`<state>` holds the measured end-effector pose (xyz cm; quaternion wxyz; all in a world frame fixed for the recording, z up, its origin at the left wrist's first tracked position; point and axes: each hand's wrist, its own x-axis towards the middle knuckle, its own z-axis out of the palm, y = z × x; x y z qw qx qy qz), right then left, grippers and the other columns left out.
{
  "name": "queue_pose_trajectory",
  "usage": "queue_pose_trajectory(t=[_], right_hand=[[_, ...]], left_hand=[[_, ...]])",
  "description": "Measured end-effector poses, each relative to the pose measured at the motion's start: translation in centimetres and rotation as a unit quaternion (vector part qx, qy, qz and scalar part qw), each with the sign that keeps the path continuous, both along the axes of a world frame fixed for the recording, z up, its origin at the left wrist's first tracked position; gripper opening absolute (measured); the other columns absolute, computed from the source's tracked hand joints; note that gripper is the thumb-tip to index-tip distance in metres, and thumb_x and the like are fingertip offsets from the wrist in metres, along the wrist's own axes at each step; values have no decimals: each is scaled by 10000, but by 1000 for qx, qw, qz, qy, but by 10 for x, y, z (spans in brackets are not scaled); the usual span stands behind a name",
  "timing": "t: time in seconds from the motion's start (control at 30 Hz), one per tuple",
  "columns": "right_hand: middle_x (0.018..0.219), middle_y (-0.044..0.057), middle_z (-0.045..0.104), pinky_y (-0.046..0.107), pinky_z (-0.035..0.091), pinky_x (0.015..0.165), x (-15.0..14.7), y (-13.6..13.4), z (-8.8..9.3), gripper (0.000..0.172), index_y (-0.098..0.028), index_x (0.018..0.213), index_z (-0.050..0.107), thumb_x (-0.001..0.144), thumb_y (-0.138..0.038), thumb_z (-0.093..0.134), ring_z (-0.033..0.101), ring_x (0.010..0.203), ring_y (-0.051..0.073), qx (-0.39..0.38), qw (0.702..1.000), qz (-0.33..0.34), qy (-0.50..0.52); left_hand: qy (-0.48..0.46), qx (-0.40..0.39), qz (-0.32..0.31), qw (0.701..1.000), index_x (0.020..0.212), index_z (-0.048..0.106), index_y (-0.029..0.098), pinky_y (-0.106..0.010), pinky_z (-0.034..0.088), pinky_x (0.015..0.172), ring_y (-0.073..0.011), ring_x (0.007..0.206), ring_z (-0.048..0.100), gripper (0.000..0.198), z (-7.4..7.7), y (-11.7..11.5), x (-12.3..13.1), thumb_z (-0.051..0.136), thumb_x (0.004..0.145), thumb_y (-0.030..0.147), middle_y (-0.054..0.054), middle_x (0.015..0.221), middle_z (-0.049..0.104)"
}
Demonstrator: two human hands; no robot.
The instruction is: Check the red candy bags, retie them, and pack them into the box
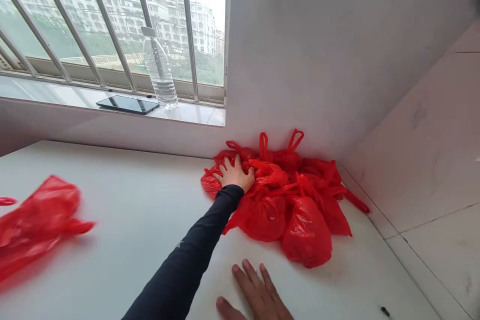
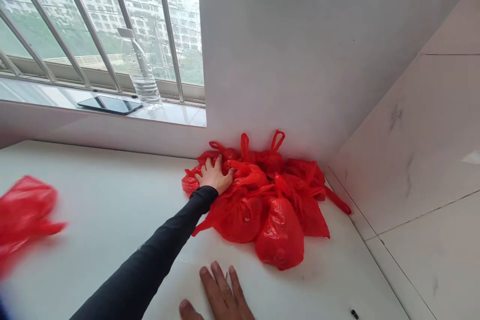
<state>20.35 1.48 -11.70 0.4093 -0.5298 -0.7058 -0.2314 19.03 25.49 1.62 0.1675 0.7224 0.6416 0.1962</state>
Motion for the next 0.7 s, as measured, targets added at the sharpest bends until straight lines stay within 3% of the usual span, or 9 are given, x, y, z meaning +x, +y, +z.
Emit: queue_pose_trajectory(t=[0.07,0.17,0.23,0.3,0.4,0.47,0.57,0.63,0.7], right_hand=[[1415,115,581,603,548,934,40,-12,13,419,-338,1345,584,948,-450,510,573,1275,364,-96,995,10,-30],[1544,170,404,608,547,942,99,-30,28,443,-242,1390,553,966,-359,504,497,1335,397,-208,976,-63,-31],[1561,164,364,662,498,983,119,-37,29,469,-235,1422,513,980,-386,479,458,1360,402,-229,971,-68,-21],[1569,148,341,689,445,1028,122,-42,29,482,-238,1449,468,995,-399,444,402,1397,395,-229,971,-62,10],[1569,118,323,649,445,1056,105,-48,32,496,-266,1473,422,999,-410,443,363,1420,368,-232,971,-24,45],[1561,103,320,589,482,1050,88,-45,40,499,-290,1479,411,996,-412,454,378,1413,343,-244,968,7,55],[1547,92,324,518,477,1079,59,-21,61,481,-299,1461,431,994,-407,468,364,1422,304,-268,960,45,74],[1542,101,327,503,435,1116,38,9,77,473,-285,1439,458,984,-411,487,329,1441,295,-273,956,76,79],[1547,116,319,532,345,1163,17,48,94,499,-278,1438,472,960,-410,530,279,1463,313,-278,954,90,66]], left_hand=[[-13,27,-39,999,1483,390,232,-642,327,1100,-373,1399,377,648,1,-21,13,605,914,456,-141,1568,352],[-17,90,-104,990,1491,388,241,-616,305,1129,-356,1432,343,638,5,-63,3,613,915,402,-133,1582,348],[-13,125,-139,982,1462,446,230,-523,354,1134,-312,1416,392,600,10,-98,-20,619,902,357,-132,1544,420],[-11,160,-147,976,1405,526,237,-398,409,1114,-247,1378,455,519,18,-133,-53,599,896,313,-113,1480,505],[-5,232,-82,969,1324,584,316,-405,394,1127,-217,1356,466,387,29,-170,-118,499,946,323,-45,1422,546],[7,277,22,960,1304,591,265,-479,330,1155,-273,1377,425,383,30,-178,-166,480,949,358,-96,1418,521],[54,274,106,954,1421,497,208,-636,142,1174,-415,1474,228,647,20,-170,-234,623,837,456,-176,1568,342],[76,255,138,954,1451,459,209,-619,15,1193,-399,1501,173,739,10,-157,-273,669,788,459,-172,1603,301],[72,245,210,944,1501,367,205,-653,30,1176,-402,1508,141,787,3,-138,-312,621,829,526,-187,1632,218]])
